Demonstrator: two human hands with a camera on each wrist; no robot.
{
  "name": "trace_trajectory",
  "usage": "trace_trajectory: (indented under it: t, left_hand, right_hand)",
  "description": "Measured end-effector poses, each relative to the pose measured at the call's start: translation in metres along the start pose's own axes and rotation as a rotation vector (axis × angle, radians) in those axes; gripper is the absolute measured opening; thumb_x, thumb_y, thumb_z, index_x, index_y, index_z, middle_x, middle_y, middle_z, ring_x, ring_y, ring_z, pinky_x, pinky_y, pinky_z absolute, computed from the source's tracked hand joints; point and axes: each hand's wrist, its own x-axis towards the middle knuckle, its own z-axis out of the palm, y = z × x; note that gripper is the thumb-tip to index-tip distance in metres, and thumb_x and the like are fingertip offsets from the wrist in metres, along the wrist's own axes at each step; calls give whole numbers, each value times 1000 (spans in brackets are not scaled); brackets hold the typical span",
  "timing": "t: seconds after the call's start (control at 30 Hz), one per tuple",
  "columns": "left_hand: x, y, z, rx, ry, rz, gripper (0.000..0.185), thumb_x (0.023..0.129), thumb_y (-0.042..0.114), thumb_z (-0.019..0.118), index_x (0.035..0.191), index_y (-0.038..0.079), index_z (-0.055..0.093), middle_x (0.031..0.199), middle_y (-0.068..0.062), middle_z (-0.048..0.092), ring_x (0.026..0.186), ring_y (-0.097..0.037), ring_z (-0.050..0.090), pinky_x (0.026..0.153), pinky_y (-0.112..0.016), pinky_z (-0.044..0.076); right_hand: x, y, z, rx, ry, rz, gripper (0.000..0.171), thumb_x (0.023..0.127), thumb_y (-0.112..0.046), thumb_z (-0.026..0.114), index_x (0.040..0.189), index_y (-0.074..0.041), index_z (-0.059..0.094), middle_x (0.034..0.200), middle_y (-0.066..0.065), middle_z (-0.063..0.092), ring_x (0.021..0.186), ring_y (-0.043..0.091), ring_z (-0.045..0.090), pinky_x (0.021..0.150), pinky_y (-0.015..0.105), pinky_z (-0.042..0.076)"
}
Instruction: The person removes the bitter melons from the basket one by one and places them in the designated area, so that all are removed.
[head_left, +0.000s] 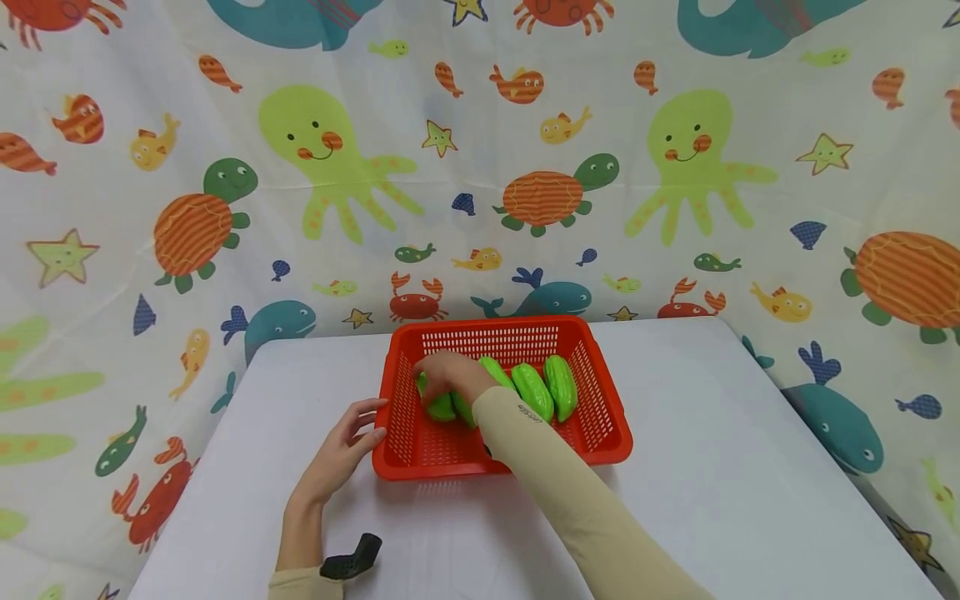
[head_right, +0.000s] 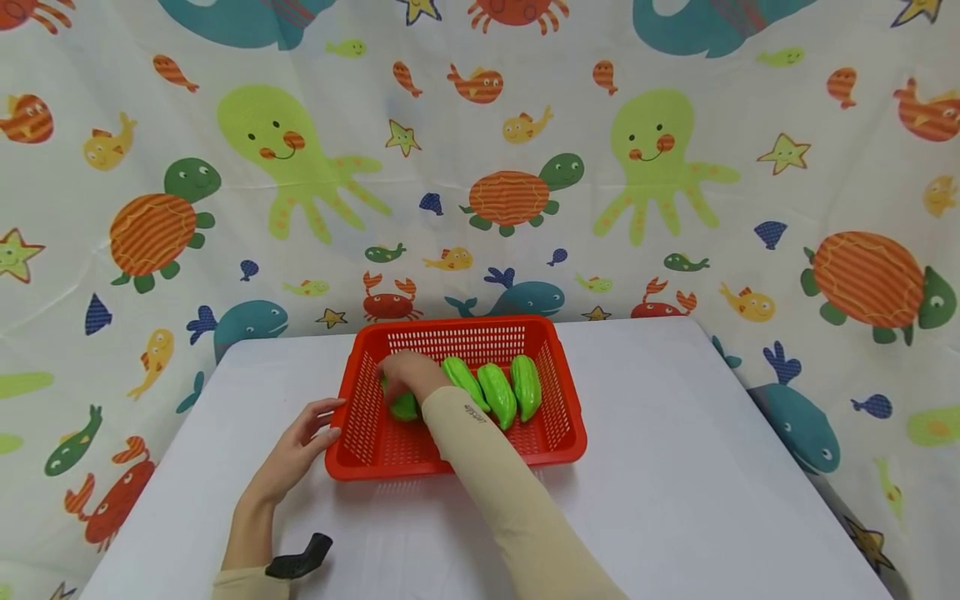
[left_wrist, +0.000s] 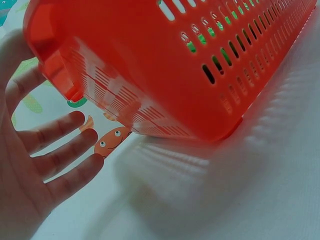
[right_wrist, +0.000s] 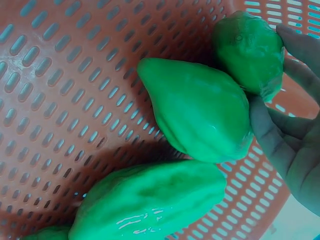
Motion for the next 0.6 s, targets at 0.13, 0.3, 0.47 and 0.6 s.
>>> trace_trajectory:
  t: [0.13,0.3,0.47,0.6]
  left_hand:
    - [0,0,0,3,2,9,50,95,30,64,140,19,45,146,-5,43,135,-31,40,100,-51,45]
    - [1,-1,0,-4,-6,11,50,95,30,64,140,19,44,147,-5,42,135,-31,40,101,-52,45]
    - [2,-2,-1,-7,-13,13,50,95,29,63,140,18,44,147,-5,42,135,-32,39,101,-53,44]
    - [2,-3,-2,1,-10,13,50,95,30,63,141,19,44,146,-5,42,134,-31,40,100,-53,45]
  right_hand:
    - [3,3,1,31,7,1,55,86,-27,76,137,-22,56,127,-1,59,111,15,53,98,33,46]
    - [-4,4,-4,103,6,13,51,88,-22,74,136,-21,57,124,0,59,109,17,52,98,35,47]
    - [-4,10,-7,151,8,9,52,87,-24,74,136,-23,58,125,-1,58,109,17,50,97,37,47]
    - [-7,14,-13,278,-15,32,53,86,-24,75,136,-22,56,122,1,57,107,19,51,91,38,51]
